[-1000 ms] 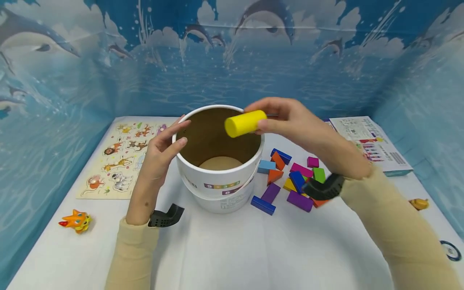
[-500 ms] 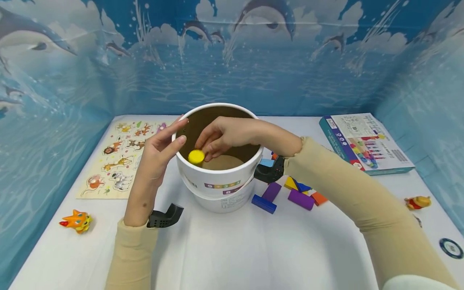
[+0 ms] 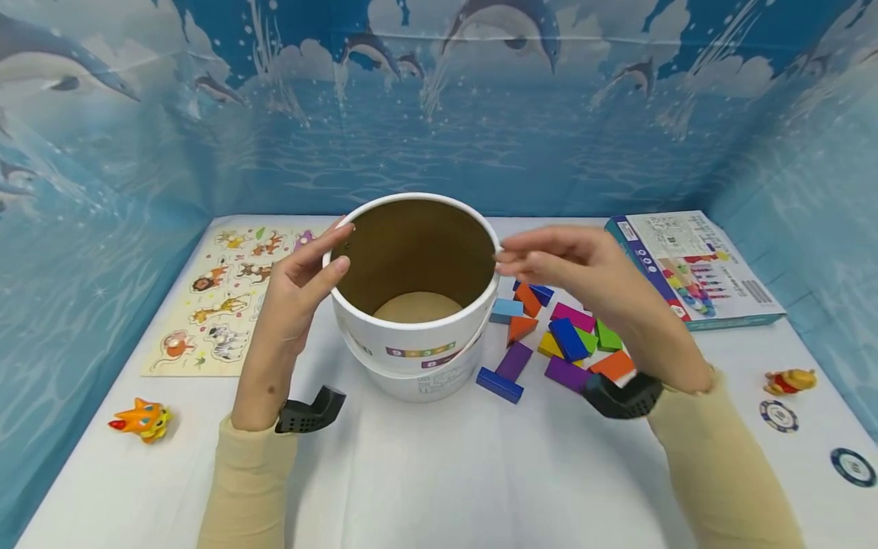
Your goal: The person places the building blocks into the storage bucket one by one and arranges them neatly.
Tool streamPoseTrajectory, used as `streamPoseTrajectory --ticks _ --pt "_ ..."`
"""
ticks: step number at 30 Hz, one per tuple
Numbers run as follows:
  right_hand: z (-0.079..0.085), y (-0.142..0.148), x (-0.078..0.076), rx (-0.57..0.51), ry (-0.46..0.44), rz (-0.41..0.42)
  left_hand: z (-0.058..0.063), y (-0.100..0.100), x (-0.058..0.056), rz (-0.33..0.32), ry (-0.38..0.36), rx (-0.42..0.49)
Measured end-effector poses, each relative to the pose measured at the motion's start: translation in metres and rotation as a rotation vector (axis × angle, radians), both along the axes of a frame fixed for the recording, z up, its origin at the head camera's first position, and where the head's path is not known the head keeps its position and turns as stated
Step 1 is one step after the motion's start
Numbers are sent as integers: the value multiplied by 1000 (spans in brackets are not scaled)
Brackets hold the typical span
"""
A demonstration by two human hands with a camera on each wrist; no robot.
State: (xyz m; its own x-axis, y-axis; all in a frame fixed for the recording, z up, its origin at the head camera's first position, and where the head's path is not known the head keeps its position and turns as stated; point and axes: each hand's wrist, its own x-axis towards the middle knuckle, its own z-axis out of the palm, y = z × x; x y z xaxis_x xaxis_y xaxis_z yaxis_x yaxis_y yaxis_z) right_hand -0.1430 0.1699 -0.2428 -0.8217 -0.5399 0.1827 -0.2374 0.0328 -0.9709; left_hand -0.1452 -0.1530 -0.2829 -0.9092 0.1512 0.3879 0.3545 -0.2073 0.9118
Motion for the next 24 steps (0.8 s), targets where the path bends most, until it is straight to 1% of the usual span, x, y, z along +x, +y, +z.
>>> streamPoseTrajectory --ticks 1,2,5,7,9,10,12,14,15,17,20,22,24 --pt "-11 13 6 -28 -21 -37 0 0 0 -2 -2 0" --pt "-24 25 12 -34 -39 -68 -1 0 0 -3 -5 1" --pt "-68 48 27 30 -120 -146 -1 0 0 -3 -12 5" --pt "-96 52 37 164 -178 -221 -1 0 -1 -3 -14 15" --pt "-121 50 46 282 -200 -249 0 1 -1 -6 -14 23" --pt "-132 47 50 322 -204 -256 0 1 -1 -6 -14 28" --pt "-147 38 57 400 -176 -273 0 0 -1 -7 -13 35" --pt "-157 29 61 443 -118 -295 0 0 -1 -9 -15 38" --pt "-159 25 63 474 -95 -323 0 -1 -1 -9 -15 39" --pt "-163 17 65 526 -33 -380 0 -1 -1 -11 -16 40" --pt "-166 12 66 570 46 -431 0 -1 -1 -10 -19 34" --pt "-166 12 65 582 51 -446 0 0 -1 -5 -26 29" --pt "-158 15 64 554 -9 -438 0 1 -1 -3 -35 28"
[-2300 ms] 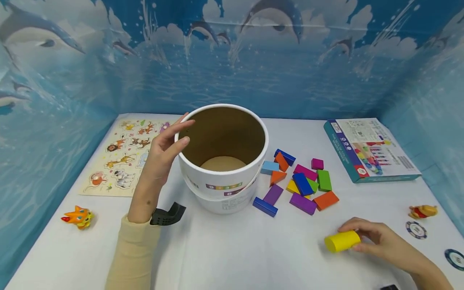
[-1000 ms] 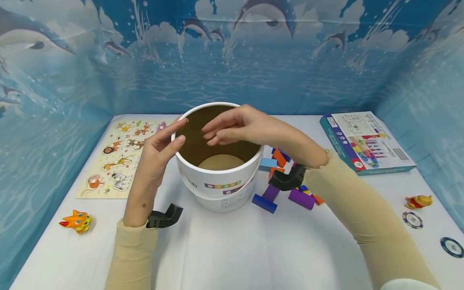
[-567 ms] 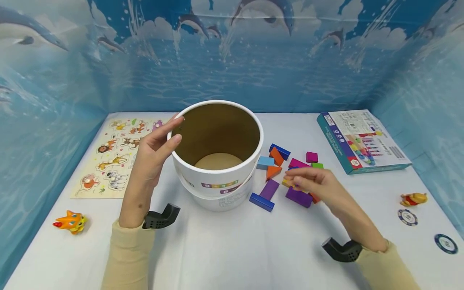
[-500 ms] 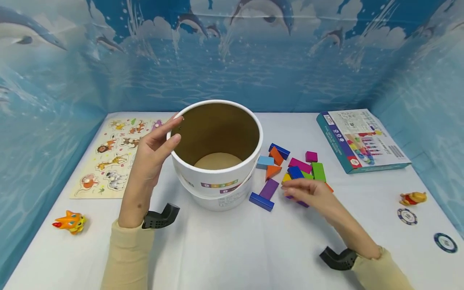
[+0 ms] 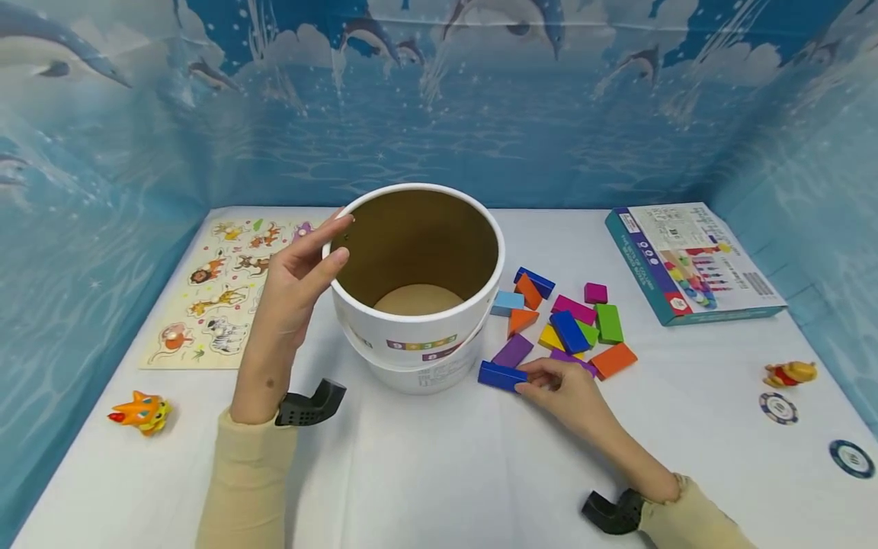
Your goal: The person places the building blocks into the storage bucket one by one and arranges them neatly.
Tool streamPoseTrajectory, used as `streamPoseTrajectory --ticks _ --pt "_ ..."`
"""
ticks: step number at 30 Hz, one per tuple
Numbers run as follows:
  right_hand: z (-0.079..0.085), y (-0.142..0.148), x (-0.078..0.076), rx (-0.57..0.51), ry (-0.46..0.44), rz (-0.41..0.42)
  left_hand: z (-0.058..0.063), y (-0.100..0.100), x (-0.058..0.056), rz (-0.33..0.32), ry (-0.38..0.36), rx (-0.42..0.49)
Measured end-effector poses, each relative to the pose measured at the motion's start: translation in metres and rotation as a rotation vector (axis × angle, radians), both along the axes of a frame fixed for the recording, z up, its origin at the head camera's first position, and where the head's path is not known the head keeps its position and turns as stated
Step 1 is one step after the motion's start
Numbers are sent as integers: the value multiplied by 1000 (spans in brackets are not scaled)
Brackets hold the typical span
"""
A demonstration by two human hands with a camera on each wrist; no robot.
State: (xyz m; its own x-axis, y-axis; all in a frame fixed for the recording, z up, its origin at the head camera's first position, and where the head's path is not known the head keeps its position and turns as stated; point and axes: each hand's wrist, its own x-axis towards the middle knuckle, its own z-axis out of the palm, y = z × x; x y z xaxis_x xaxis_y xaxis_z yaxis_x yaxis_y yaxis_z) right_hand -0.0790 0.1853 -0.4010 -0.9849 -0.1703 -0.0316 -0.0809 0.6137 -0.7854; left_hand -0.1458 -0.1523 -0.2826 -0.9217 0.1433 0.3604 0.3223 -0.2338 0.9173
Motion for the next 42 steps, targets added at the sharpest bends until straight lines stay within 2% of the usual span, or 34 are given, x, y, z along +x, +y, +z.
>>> streamPoseTrajectory --ticks 2,4,7,9,11,14,17,21,26,28,32,36,39,42 --pt "19 7 -3 -73 -78 -25 0 1 0 -1 -5 3" --pt "48 14 -8 -160 -121 -44 0 2 0 -5 -7 5" --pt "103 18 -20 -281 -81 -54 0 1 0 3 -4 0" --pt "137 11 -31 -294 -24 -40 -1 0 0 8 -2 1" --pt "164 -5 -46 -313 1 -3 -1 0 0 10 -3 4" --pt "188 -36 -73 -285 -41 96 -2 0 1 11 -8 11" --pt "196 -68 -98 -282 -136 234 -3 1 2 19 -17 15" --pt "194 -103 -121 -229 -261 386 -3 2 2 25 -26 13" --pt "185 -127 -134 -102 -389 536 -1 1 2 17 -15 -7" --pt "182 -132 -135 -73 -406 562 -1 1 1 11 -3 -9" --pt "180 -133 -135 -103 -355 535 -1 1 1 11 13 -1" --pt "184 -124 -129 -252 -259 463 -2 1 1 15 3 9" --pt "190 -102 -116 -377 -172 377 -2 1 0 14 -9 5" --pt "188 -65 -96 -434 -69 242 -1 0 0 15 -13 -5"
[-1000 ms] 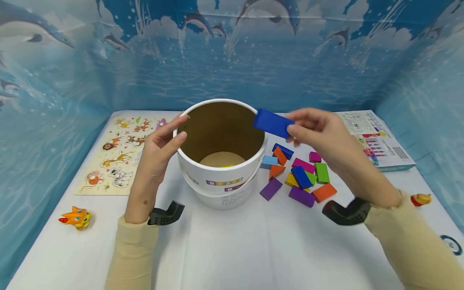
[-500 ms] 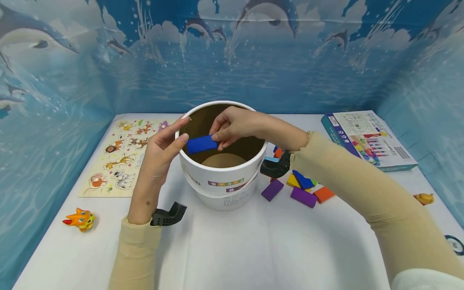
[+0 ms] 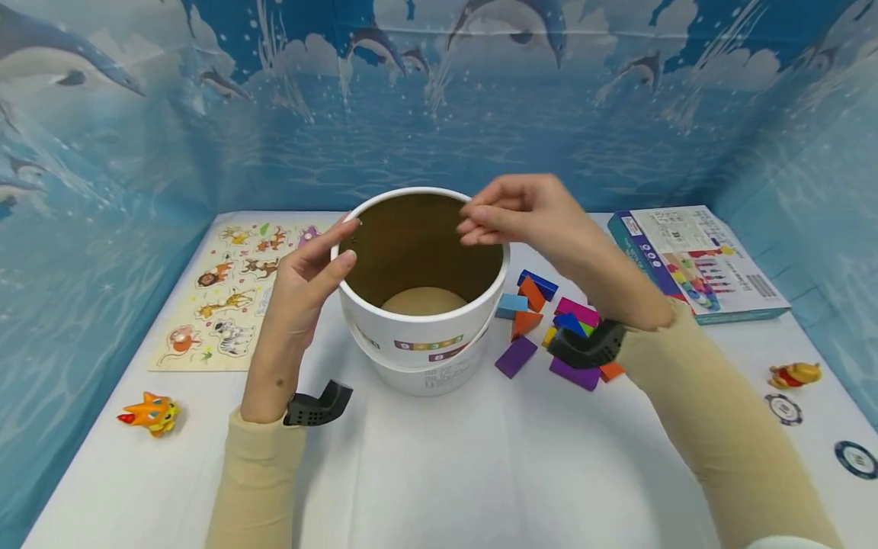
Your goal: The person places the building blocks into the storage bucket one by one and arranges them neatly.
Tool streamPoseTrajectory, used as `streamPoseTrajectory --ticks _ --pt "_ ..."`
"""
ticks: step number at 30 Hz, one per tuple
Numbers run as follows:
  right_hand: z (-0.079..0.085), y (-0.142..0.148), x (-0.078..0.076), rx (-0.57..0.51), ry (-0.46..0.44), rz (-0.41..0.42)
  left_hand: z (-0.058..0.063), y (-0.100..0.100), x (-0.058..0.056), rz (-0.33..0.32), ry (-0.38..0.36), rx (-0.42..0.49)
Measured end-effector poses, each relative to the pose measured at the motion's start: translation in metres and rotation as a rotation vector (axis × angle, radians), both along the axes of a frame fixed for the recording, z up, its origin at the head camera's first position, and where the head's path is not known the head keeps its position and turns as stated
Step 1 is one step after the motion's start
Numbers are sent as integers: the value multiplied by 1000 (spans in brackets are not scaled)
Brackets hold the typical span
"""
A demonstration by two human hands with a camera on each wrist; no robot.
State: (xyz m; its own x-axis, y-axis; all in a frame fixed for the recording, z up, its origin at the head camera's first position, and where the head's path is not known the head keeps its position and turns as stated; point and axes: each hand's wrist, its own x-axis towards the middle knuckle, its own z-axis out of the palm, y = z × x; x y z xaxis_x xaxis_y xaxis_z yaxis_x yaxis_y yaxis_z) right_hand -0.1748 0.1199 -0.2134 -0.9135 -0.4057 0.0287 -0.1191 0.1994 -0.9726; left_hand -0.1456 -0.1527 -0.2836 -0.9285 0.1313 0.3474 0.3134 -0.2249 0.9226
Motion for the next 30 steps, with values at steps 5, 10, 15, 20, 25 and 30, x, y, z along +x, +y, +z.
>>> streamPoseTrajectory --ticks 5,10,15,20,25,30 --pt "-44 76 31 -30 -32 -221 0 -1 -1 2 -3 -5" --pt "-125 140 55 100 -203 -364 -1 -1 -1 3 20 6" --pt "-179 161 86 230 -265 -392 -1 0 -1 4 24 17" --pt "-186 144 108 359 -174 -425 1 0 0 9 15 19" --pt "-198 125 109 561 195 -451 2 0 1 15 6 27" --pt "-207 119 107 613 319 -502 0 2 -1 3 15 38"
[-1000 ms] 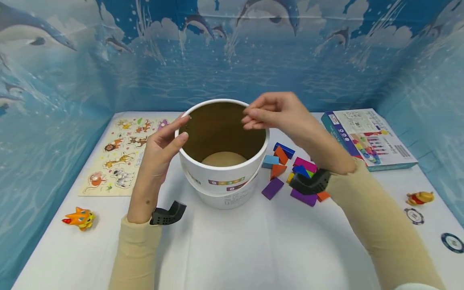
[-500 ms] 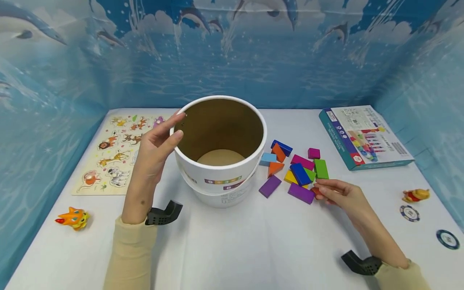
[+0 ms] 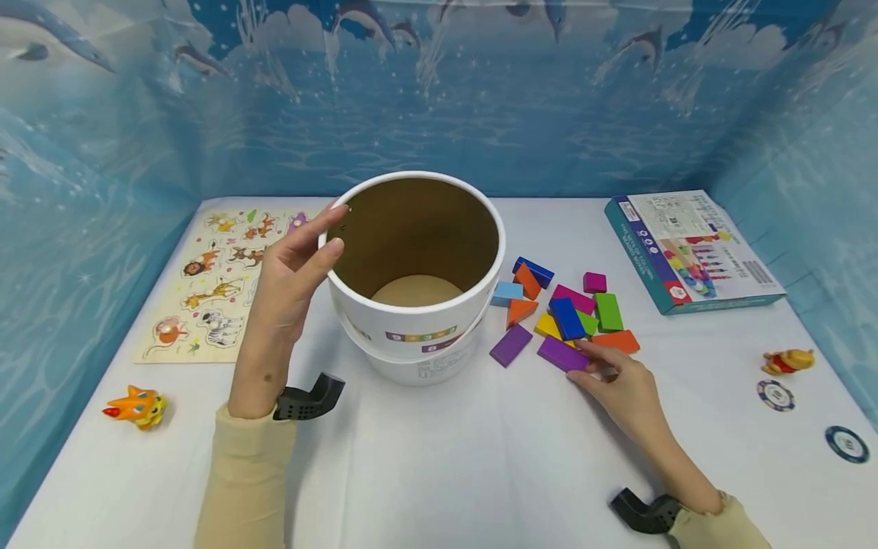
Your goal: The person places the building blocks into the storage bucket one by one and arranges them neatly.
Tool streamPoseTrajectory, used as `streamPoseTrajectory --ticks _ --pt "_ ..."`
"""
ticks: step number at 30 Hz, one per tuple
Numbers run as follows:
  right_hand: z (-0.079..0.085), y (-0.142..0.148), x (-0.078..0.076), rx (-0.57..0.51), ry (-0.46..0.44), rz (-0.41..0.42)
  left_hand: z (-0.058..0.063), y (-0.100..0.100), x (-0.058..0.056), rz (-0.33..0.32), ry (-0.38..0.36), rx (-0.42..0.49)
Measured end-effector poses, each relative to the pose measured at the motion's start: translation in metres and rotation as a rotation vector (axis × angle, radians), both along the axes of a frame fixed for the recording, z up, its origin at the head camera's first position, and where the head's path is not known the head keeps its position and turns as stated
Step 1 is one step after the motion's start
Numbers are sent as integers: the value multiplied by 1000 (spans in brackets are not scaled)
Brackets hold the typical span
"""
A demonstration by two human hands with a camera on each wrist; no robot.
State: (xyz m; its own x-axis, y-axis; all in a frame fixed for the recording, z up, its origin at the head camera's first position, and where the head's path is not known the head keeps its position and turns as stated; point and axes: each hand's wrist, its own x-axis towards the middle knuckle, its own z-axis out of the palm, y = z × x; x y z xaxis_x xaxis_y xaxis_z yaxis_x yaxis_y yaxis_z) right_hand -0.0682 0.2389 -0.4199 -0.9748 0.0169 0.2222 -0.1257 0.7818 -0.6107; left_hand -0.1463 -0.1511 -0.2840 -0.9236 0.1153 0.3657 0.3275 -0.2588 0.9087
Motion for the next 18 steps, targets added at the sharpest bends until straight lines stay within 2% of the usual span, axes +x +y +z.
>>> streamPoseTrajectory --ticks 4,8,11,13,16,18 --pt "8 2 3 -47 -79 -16 0 1 -1 0 0 3" --pt "35 5 5 -147 -180 -18 -1 3 -2 -8 1 0" --pt "73 1 0 -244 -190 20 -1 2 -3 -3 8 -3" --pt "103 -6 -7 -313 -157 54 -1 1 -3 4 13 -6" --pt "150 -27 -21 -388 -122 109 -1 -1 -2 8 12 -10" --pt "178 -47 -34 -401 -140 143 -2 -1 -2 7 9 -11"
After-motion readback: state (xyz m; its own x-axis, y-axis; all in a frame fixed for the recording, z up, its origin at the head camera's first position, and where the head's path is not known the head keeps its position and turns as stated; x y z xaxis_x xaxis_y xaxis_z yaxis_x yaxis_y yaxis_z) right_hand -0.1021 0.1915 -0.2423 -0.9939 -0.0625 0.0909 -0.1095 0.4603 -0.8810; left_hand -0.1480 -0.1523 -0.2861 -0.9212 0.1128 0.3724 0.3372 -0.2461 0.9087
